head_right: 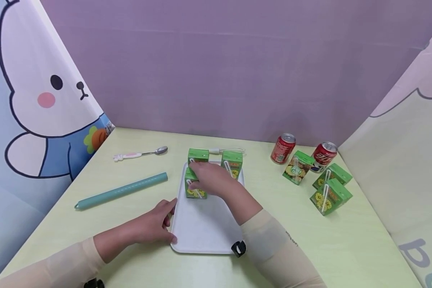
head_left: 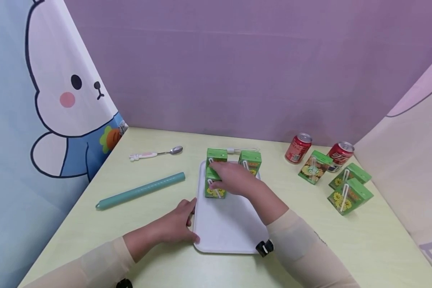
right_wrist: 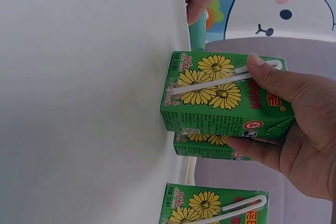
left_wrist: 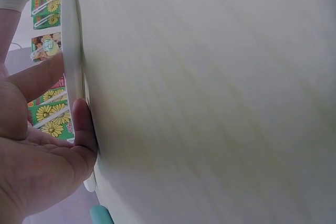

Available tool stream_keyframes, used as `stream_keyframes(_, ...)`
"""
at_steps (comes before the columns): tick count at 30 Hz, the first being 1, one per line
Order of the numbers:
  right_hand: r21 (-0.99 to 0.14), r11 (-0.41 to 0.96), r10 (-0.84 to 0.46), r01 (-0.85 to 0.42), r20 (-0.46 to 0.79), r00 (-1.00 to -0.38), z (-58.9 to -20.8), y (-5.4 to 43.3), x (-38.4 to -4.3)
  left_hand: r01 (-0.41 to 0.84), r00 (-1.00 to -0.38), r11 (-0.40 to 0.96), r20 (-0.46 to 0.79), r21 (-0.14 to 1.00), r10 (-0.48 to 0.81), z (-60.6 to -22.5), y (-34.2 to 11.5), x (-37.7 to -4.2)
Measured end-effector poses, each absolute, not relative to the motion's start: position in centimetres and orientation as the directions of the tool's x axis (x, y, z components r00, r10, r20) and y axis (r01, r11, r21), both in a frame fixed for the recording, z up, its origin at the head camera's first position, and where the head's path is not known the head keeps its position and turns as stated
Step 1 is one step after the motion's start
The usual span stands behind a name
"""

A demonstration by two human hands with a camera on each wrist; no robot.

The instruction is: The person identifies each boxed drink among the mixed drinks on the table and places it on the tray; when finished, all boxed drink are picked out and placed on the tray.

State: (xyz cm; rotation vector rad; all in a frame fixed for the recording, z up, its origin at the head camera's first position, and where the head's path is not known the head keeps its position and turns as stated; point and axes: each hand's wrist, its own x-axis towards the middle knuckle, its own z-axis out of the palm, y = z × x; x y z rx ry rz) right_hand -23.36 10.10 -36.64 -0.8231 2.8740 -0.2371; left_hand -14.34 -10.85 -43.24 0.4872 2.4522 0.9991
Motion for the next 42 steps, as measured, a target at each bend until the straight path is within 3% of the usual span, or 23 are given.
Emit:
stream_keyframes(10, -0.34, 0.83, -0.504, -0.442, -0.119, -0.855, -36.2, 11.7, -23.3, 0.154, -0.841, 0.667, -0.258, 0.729, 0.476, -43.4, -11.0, -14.1)
stream_keyframes(20, -0.421, 0.845, -0.368, -0.329, -0.013, -0.93, -33.1, 19.2, -22.8, 0.144, -0.842, 0.673, -0.267, 0.725, 0.468, -43.5, -11.0, -14.1)
stream_keyframes(27, -0.437, 0.871, -0.223, -0.225, 0.056, -0.973, -31.8, 25.9, -23.2, 0.139, -0.843, 0.678, -0.272, 0.722, 0.463, -43.5, -11.0, -14.1)
stream_keyframes(36, -0.36, 0.93, -0.069, -0.079, 0.038, -0.997, -31.9, 33.2, -24.4, 0.135, -0.847, 0.688, -0.277, 0.713, 0.454, -43.3, -10.9, -14.0)
stream_keyframes(42, -0.339, 0.94, -0.038, -0.033, -0.007, -0.999, -33.1, 36.3, -25.3, 0.14, -0.846, 0.695, -0.28, 0.705, 0.454, -43.4, -10.8, -14.1)
